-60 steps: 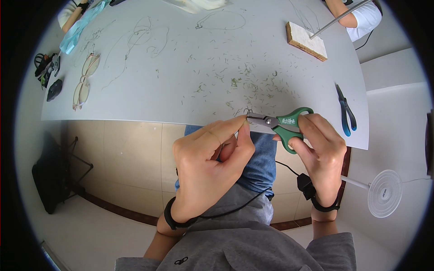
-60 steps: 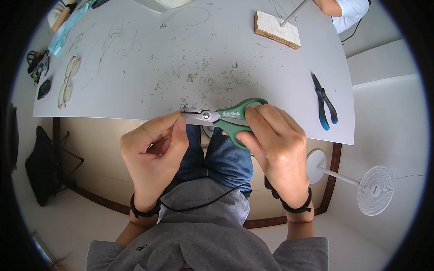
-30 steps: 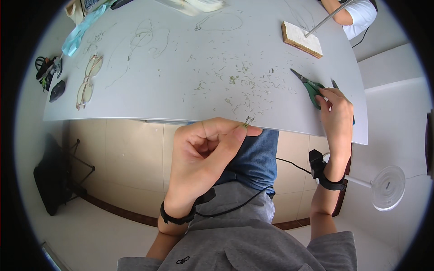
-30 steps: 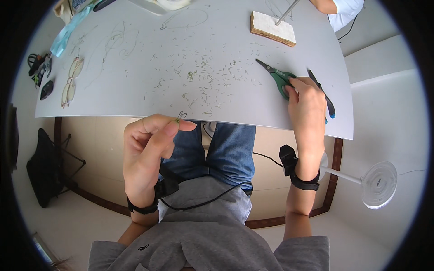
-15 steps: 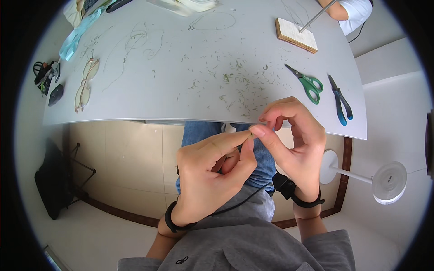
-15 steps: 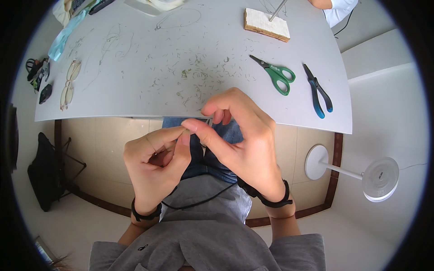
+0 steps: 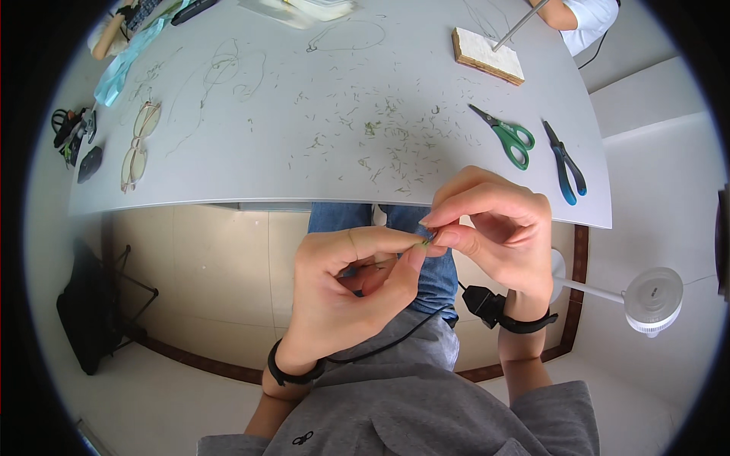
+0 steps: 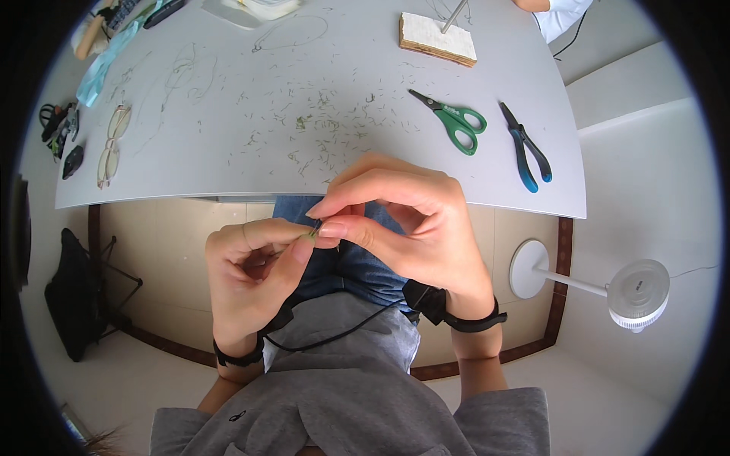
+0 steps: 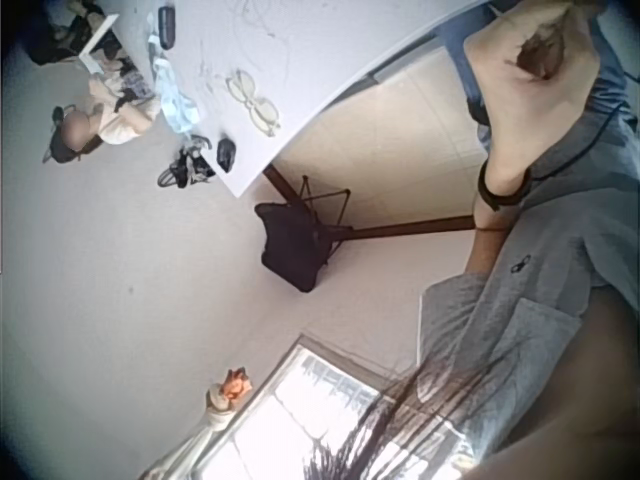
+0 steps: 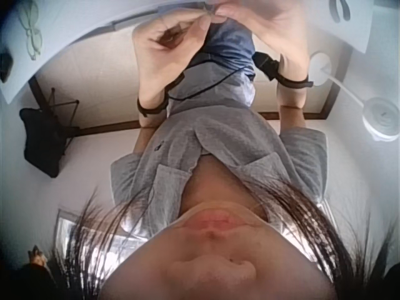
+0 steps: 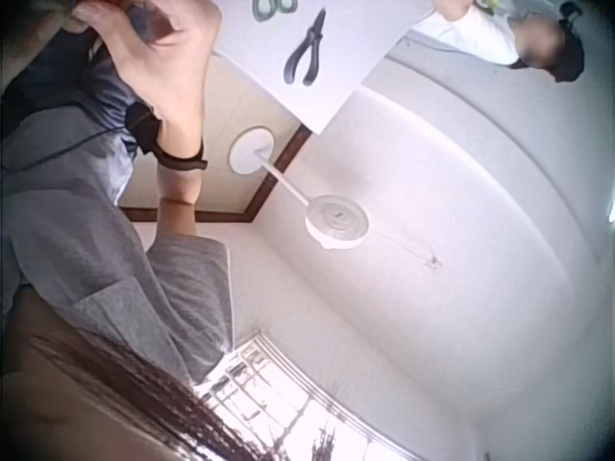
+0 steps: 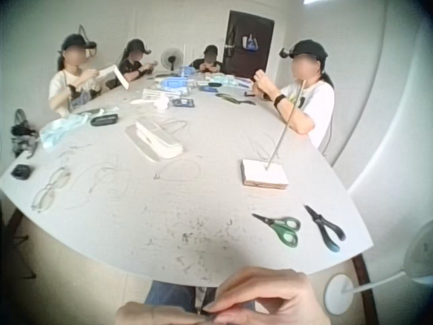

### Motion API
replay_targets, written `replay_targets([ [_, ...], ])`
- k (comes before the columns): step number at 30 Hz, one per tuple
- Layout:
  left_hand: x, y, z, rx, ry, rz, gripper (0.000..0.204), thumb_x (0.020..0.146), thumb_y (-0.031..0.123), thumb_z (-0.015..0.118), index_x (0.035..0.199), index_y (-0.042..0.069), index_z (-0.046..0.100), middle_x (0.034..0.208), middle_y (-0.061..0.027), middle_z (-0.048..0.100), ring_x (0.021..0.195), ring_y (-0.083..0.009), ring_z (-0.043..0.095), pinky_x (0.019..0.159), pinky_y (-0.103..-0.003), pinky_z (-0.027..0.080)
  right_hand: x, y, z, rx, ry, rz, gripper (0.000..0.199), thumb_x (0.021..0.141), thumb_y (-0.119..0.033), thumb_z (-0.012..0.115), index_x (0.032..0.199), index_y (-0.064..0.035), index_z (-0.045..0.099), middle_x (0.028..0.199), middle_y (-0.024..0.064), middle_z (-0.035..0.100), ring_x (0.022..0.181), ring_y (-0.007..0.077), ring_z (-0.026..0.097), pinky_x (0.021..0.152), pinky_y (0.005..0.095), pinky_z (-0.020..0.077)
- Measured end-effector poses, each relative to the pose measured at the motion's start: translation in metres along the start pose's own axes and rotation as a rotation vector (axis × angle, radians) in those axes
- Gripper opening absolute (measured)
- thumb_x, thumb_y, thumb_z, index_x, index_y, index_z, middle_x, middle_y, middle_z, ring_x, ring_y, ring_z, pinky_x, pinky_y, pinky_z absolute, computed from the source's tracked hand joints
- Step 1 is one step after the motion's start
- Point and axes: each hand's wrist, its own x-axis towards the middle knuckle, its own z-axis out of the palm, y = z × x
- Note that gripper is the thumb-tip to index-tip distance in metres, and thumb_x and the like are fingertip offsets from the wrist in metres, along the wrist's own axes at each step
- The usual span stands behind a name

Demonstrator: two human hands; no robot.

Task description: Assembling small components like beads and swivels onto a fishing line and using scissors to cut the line.

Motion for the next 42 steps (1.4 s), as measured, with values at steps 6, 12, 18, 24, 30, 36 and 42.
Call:
replay_targets([
  [6, 0.001, 0.000, -0.004, 0.017, -0.047, -0.030, 0.014, 0.080, -0.004, 0.058, 0.090, 0.001, 0.067, 0.049, 0.0077, 0.037, 0.046, 0.0010, 0.024, 0.043, -0.019, 0.018, 0.001, -0.001, -0.002, -0.010, -0.013, -0.012, 0.015, 0.070, 0.009, 0.069, 0.083, 0.0056, 0.062, 0.081, 0.0152, 0.058, 0.069, 0.0180, 0.058, 0.058, 0.0273, 0.0499],
  [12, 0.004, 0.000, -0.001, 0.042, -0.057, -0.017, 0.016, 0.084, -0.001, 0.056, 0.098, 0.000, 0.064, 0.063, 0.0014, 0.053, 0.056, -0.0023, 0.043, 0.050, -0.018, 0.033, 0.000, -0.009, -0.005, -0.149, 0.026, -0.024, 0.014, 0.070, 0.010, 0.066, 0.082, 0.0040, 0.062, 0.080, 0.0117, 0.059, 0.071, 0.0166, 0.057, 0.062, 0.0260, 0.0469],
  [18, 0.010, 0.009, 0.009, -0.060, 0.061, 0.143, 0.022, 0.091, 0.002, 0.046, 0.110, -0.004, 0.054, 0.100, -0.0167, 0.059, 0.091, -0.0199, 0.058, 0.071, -0.030, 0.049, -0.002, -0.018, -0.008, -0.246, 0.093, -0.076, 0.013, 0.072, 0.009, 0.066, 0.083, 0.0035, 0.061, 0.079, 0.0091, 0.060, 0.072, 0.0152, 0.057, 0.064, 0.0240, 0.0465],
  [24, 0.007, 0.011, -0.007, -0.496, -0.064, 0.150, 0.029, 0.096, 0.020, 0.036, 0.077, 0.000, 0.046, 0.076, -0.0138, 0.053, 0.064, -0.0217, 0.052, 0.052, -0.028, 0.041, -0.015, -0.030, -0.017, -0.281, 0.128, -0.096, 0.011, 0.074, 0.008, 0.065, 0.083, 0.0037, 0.061, 0.079, 0.0092, 0.060, 0.073, 0.0157, 0.057, 0.066, 0.0254, 0.0462],
  [30, -0.002, 0.020, -0.026, -0.500, -0.095, 0.198, 0.039, 0.094, 0.023, 0.036, 0.060, 0.004, 0.043, 0.057, -0.0064, 0.043, 0.051, -0.0143, 0.039, 0.043, -0.024, 0.030, -0.023, -0.046, -0.021, -0.309, 0.176, -0.120, 0.008, 0.076, 0.008, 0.063, 0.083, 0.0041, 0.060, 0.080, 0.0092, 0.060, 0.075, 0.0157, 0.056, 0.069, 0.0271, 0.0450],
  [36, -0.008, 0.029, -0.032, -0.212, -0.065, 0.266, 0.038, 0.093, 0.018, 0.041, 0.057, 0.005, 0.041, 0.050, -0.0017, 0.038, 0.046, -0.0102, 0.032, 0.042, -0.024, 0.025, -0.029, -0.059, -0.026, -0.357, 0.171, -0.149, 0.006, 0.077, 0.006, 0.063, 0.083, 0.0037, 0.060, 0.080, 0.0084, 0.060, 0.076, 0.0148, 0.055, 0.068, 0.0266, 0.0443],
  [42, 0.015, 0.052, -0.014, -0.215, -0.009, 0.027, 0.028, 0.095, 0.018, 0.042, 0.069, 0.008, 0.039, 0.063, 0.0015, 0.034, 0.058, -0.0073, 0.031, 0.053, -0.022, 0.026, -0.022, -0.090, -0.042, -0.606, 0.205, -0.198, 0.004, 0.078, 0.004, 0.063, 0.081, 0.0027, 0.060, 0.079, 0.0065, 0.060, 0.072, 0.0122, 0.055, 0.065, 0.0237, 0.0433],
])
